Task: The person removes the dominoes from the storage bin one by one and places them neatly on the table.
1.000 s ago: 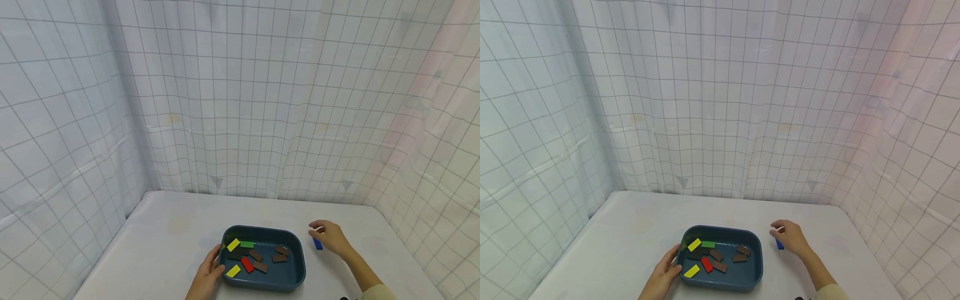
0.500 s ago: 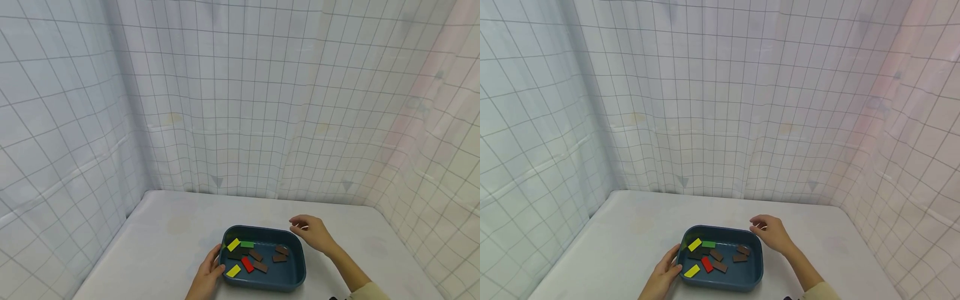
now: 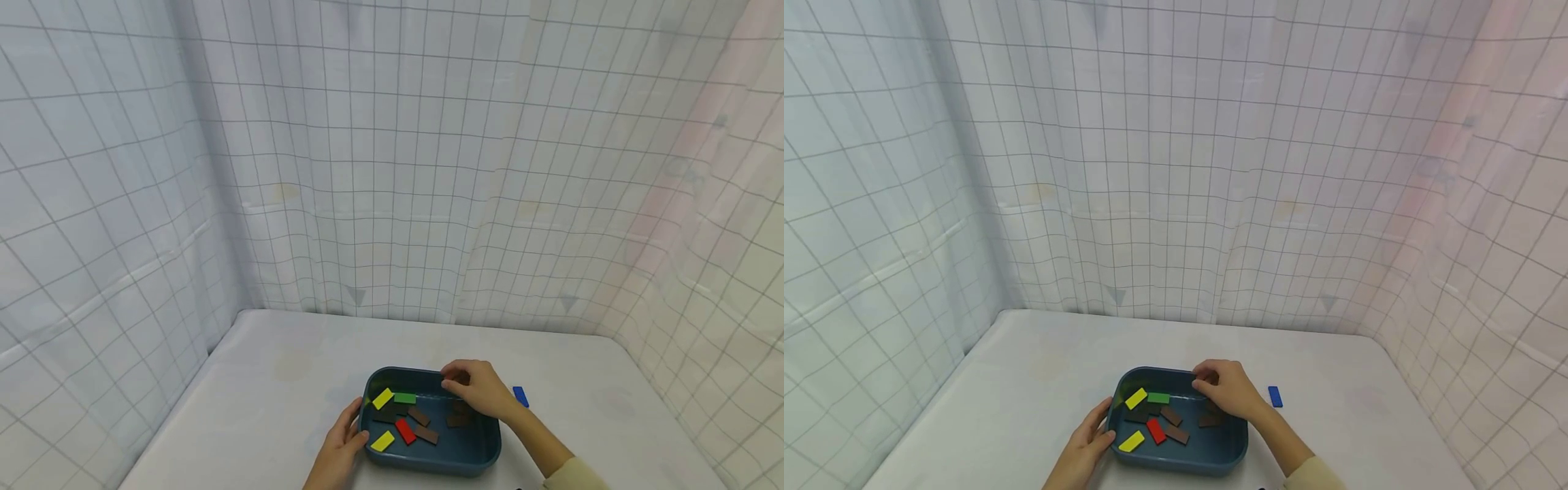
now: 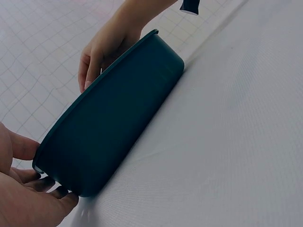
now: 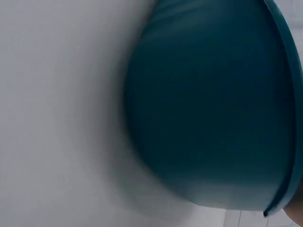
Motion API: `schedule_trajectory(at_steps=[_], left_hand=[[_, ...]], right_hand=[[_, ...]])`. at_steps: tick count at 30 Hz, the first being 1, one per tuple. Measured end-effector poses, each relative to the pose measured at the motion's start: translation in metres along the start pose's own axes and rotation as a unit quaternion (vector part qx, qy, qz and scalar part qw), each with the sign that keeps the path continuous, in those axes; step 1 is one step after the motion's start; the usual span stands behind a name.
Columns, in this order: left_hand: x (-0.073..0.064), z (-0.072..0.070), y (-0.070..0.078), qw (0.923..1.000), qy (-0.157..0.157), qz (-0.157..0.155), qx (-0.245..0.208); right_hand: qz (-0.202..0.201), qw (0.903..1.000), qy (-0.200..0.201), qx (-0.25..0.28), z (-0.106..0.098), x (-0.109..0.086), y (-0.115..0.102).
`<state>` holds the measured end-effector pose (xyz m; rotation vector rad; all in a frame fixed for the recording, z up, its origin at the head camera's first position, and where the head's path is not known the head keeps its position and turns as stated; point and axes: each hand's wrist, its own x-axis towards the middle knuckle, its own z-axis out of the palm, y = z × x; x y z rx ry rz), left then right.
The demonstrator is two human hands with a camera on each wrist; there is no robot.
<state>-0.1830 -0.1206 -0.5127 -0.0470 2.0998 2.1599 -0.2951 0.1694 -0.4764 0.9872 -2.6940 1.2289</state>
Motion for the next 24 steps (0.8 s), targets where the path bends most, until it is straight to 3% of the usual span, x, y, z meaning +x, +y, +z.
schedule_trajectory(at_steps=[11, 24], left_hand=[[0.0, -0.001, 0.0, 0.9999, -0.009, 0.003, -0.004], [-0.001, -0.003, -0.002, 0.9999, -0.011, 0.011, 0.004]], right_hand=[[-0.012, 0.9988, -0.046, 0.015, 0.039, 0.011, 0.009], [0.0, 0.9909, -0.13, -0.035, 0.052, 0.016, 0.007]])
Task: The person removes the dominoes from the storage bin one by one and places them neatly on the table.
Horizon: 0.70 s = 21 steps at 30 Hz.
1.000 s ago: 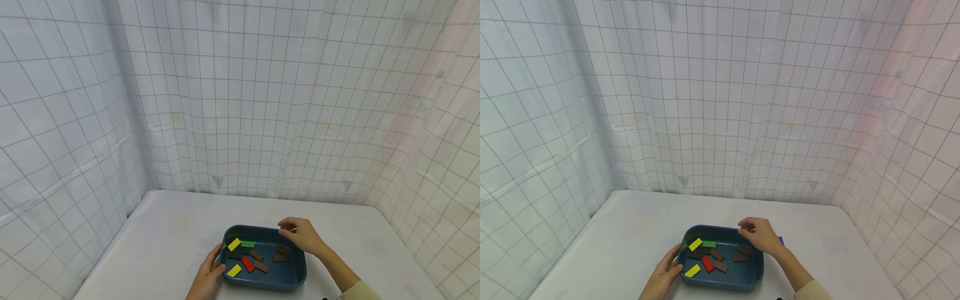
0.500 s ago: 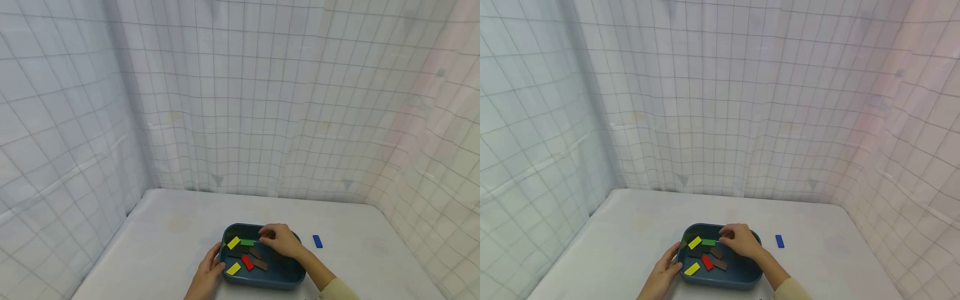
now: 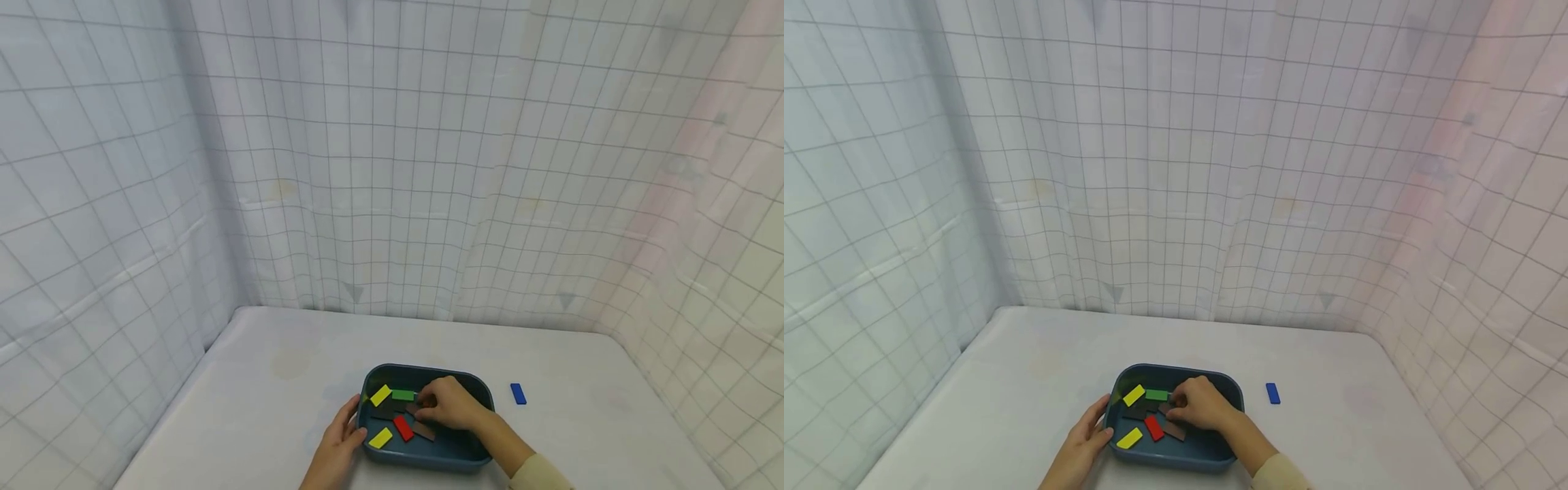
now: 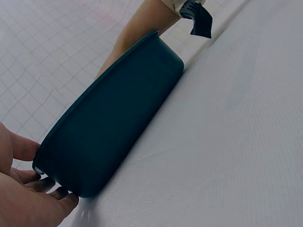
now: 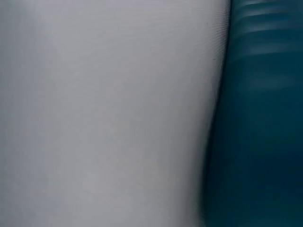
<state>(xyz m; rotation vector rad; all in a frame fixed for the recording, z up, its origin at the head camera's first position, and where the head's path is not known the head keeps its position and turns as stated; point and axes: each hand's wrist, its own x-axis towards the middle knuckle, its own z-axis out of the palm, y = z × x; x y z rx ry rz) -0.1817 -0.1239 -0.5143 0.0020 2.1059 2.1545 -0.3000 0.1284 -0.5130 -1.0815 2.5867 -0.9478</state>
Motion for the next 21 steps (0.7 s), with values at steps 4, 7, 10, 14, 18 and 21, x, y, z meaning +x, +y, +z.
schedule_trajectory(at_steps=[4, 7, 10, 14, 18, 21], left_hand=[[0.0005, 0.0023, 0.0018, 1.0, -0.005, 0.007, -0.003], [0.0005, 0.0035, 0.0027, 1.0, -0.002, 0.005, -0.001], [0.0005, 0.0035, 0.0024, 1.0, 0.005, 0.001, 0.004], [0.0003, 0.0027, 0.0013, 0.9999, 0.008, -0.004, 0.009], [0.0011, 0.0016, 0.0004, 0.9999, 0.008, -0.007, 0.012], [0.0023, 0.0011, 0.0, 0.9998, 0.011, -0.009, 0.013]], right_hand=[[-0.009, 0.9999, -0.004, -0.004, -0.0024, -0.001, 0.0002], [-0.015, 0.9998, -0.007, 0.008, -0.0036, -0.0012, 0.0017], [-0.017, 0.9994, -0.007, 0.029, -0.0039, -0.0013, 0.0021], [-0.011, 0.9981, 0.007, 0.06, -0.0048, -0.0017, 0.0019], [0.005, 0.9962, 0.027, 0.083, -0.0072, -0.0013, 0.002], [0.015, 0.9949, 0.035, 0.093, -0.0091, -0.0006, 0.0021]])
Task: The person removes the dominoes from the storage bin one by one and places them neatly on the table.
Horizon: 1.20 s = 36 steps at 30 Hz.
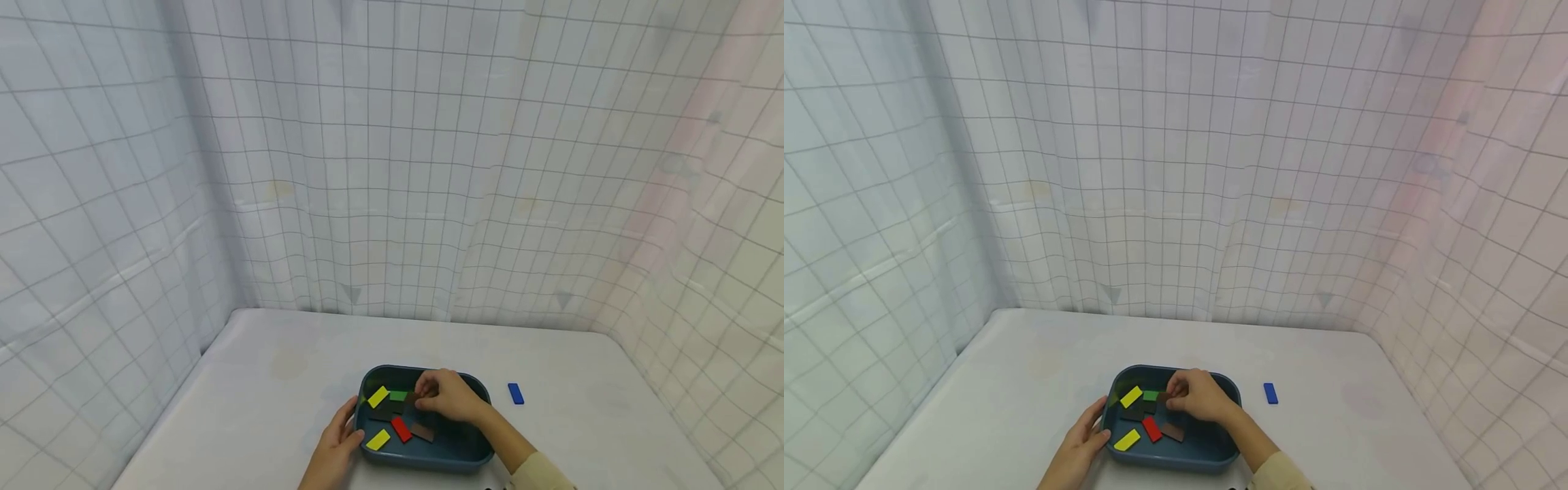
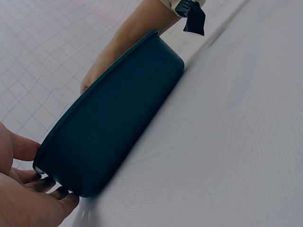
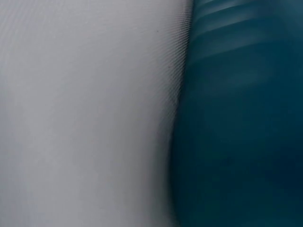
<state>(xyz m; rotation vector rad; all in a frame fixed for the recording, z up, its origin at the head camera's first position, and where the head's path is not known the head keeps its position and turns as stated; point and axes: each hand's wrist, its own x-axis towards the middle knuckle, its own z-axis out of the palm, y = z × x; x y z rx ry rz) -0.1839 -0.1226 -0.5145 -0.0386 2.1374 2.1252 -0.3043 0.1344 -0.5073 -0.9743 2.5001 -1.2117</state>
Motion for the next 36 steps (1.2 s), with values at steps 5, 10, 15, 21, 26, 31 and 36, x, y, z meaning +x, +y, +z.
schedule_trajectory(at_steps=[5, 10, 15, 21, 26, 31, 36], left_hand=[[-0.001, -0.002, -0.002, 0.9999, -0.001, 0.0, -0.012], [0.0, -0.002, -0.003, 0.9998, -0.004, 0.0, -0.021], [0.0, -0.002, -0.002, 0.9995, -0.01, 0.004, -0.03], [0.0, -0.001, -0.001, 0.9996, -0.008, 0.0, -0.027], [-0.001, 0.001, 0.001, 0.9998, -0.001, -0.004, -0.017], [-0.002, 0.002, 0.002, 0.9999, 0.005, -0.004, -0.01], [0.0, 0.002, 0.001, 0.9998, 0.001, -0.003, -0.021]], right_hand=[[0.026, 0.9985, 0.016, 0.044, -0.001, 0.0, -0.003], [0.054, 0.9929, 0.04, 0.098, -0.006, 0.0, -0.005], [0.054, 0.9907, 0.061, 0.109, -0.02, -0.006, -0.009], [0.062, 0.9892, 0.084, 0.103, -0.042, -0.016, -0.006], [0.093, 0.9813, 0.123, 0.115, -0.06, -0.027, 0.005], [0.126, 0.9693, 0.162, 0.135, -0.074, -0.041, 0.02], [0.156, 0.9557, 0.201, 0.148, -0.088, -0.054, 0.033]])
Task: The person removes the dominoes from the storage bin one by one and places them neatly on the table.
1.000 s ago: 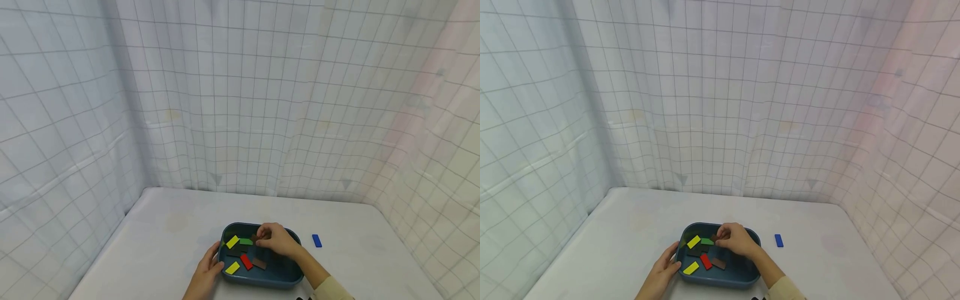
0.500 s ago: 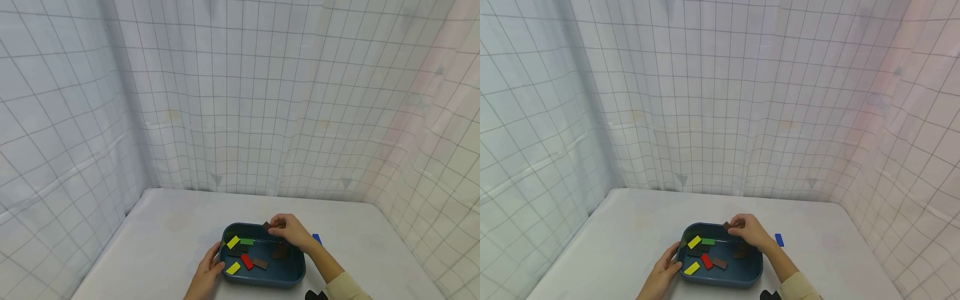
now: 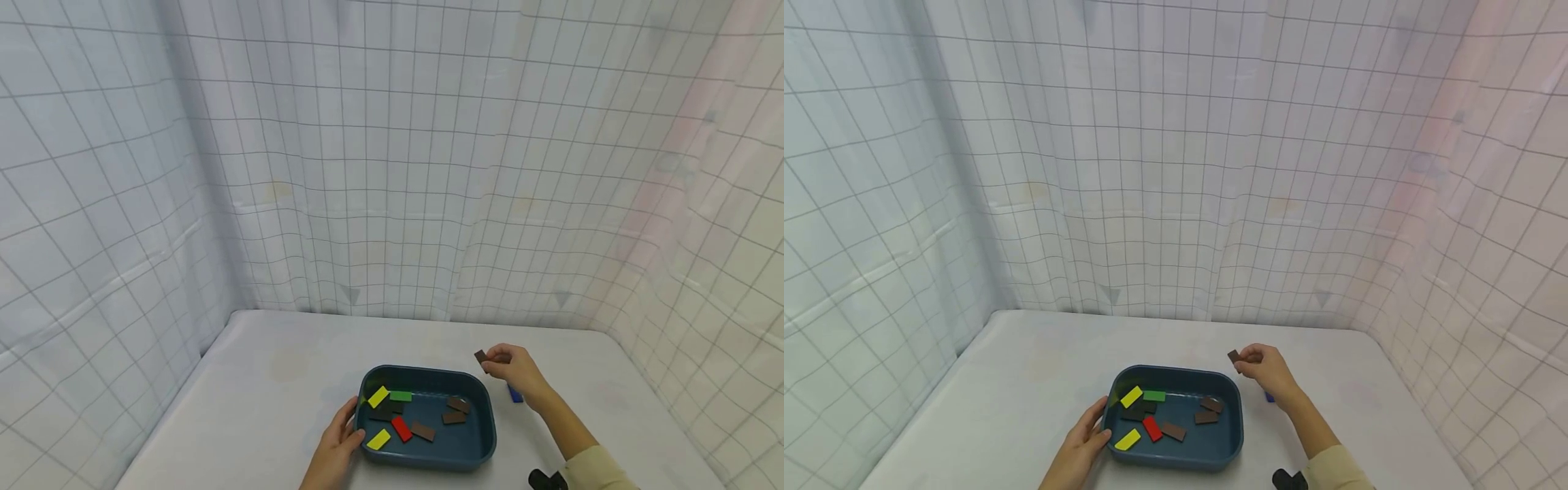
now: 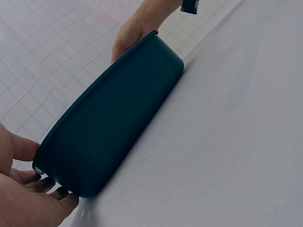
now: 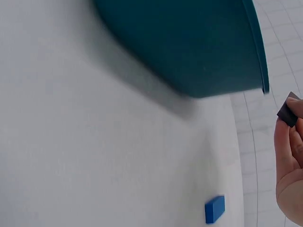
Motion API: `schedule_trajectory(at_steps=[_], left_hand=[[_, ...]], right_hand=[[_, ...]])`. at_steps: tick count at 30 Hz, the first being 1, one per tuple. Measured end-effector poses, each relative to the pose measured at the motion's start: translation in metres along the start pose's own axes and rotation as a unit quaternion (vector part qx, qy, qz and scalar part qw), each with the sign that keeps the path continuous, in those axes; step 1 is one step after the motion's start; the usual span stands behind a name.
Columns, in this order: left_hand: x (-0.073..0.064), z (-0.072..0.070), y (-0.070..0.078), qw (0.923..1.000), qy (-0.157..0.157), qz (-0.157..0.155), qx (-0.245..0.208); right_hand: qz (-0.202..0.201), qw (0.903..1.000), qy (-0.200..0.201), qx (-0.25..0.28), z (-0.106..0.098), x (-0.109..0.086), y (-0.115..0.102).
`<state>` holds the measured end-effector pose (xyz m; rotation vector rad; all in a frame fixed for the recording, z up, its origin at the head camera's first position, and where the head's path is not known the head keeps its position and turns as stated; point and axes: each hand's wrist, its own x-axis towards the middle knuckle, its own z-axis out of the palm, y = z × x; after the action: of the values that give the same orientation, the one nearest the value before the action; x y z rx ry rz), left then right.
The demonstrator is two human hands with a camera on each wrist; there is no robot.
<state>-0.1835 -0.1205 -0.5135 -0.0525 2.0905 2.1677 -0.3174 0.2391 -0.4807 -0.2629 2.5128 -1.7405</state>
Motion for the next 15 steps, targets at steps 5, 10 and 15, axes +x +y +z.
schedule_trajectory(at_steps=[5, 10, 15], left_hand=[[0.001, 0.0, -0.001, 1.0, -0.002, -0.006, -0.005], [0.002, 0.0, -0.001, 1.0, -0.003, -0.007, -0.003], [0.0, 0.0, -0.001, 1.0, 0.001, -0.004, 0.001]], right_hand=[[0.023, 0.9992, 0.032, 0.001, -0.017, -0.005, 0.007], [0.037, 0.9973, 0.059, -0.021, -0.033, -0.01, 0.02], [0.061, 0.9946, 0.08, -0.026, -0.045, -0.014, 0.035]])
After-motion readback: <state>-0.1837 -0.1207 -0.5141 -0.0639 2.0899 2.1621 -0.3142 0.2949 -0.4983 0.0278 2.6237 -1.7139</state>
